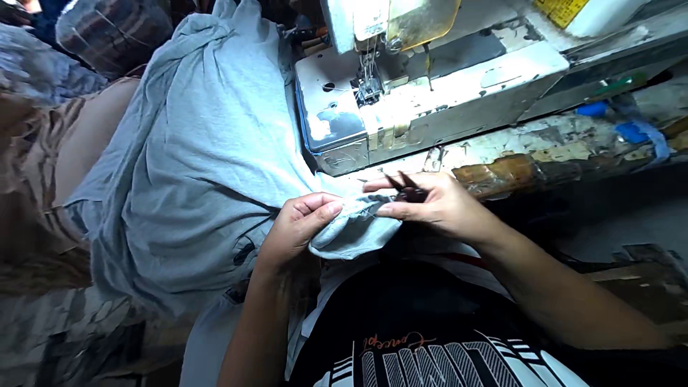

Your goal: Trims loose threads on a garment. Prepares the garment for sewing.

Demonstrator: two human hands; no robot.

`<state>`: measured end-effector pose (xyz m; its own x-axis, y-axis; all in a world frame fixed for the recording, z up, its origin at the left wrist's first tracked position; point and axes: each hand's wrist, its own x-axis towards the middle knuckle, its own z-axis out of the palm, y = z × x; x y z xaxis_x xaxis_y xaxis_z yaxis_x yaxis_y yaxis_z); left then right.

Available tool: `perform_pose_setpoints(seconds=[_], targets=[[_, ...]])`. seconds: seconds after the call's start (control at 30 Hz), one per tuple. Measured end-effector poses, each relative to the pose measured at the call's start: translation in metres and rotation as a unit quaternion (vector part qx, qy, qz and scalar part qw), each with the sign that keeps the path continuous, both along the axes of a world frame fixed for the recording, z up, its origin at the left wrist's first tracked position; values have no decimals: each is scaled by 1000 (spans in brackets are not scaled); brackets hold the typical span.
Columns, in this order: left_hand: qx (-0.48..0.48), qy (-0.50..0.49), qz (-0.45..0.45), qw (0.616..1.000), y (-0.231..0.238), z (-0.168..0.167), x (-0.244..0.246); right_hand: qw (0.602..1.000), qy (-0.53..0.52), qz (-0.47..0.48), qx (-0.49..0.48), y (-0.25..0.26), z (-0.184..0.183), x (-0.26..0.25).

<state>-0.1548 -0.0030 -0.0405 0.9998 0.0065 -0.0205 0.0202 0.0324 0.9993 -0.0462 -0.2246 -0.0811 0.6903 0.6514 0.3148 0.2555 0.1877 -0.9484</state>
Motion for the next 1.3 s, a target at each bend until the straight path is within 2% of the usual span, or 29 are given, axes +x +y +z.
perform_pose_setpoints(seconds=[0.07, 0.2, 0.27, 0.37, 0.43, 0.5, 0.57, 0.67, 0.8, 1.3], targets=[[13, 1, 21, 1000, 1, 1, -2, 997, 76, 14, 12, 11, 3, -2], [47, 22, 44, 998, 3, 0, -6, 997, 67, -23, 6, 15, 7, 1], [54, 28, 48, 997, 0, -2, -5, 998, 12, -66, -9, 17, 5, -2], [45, 30, 75, 996, -3, -2, -1, 978, -145, -141, -44, 13, 5, -7], [24, 37, 92, 995, -3, -2, -2, 992, -83, -90, -25, 7, 10, -20], [1, 40, 99, 994, -4, -2, -1, 997, 62, 21, 31, 5, 8, -36], [-7, 44, 104, 994, -5, -1, -1, 972, 194, 117, 65, 9, 1, -43], [-15, 44, 102, 994, -5, 0, -1, 933, 313, 164, 65, 18, -8, -40], [-12, 37, 95, 995, -6, 1, -2, 920, 350, 166, 61, 23, -12, -38], [4, 35, 77, 996, -10, -3, -2, 916, 353, 178, 63, 21, -11, -36]])
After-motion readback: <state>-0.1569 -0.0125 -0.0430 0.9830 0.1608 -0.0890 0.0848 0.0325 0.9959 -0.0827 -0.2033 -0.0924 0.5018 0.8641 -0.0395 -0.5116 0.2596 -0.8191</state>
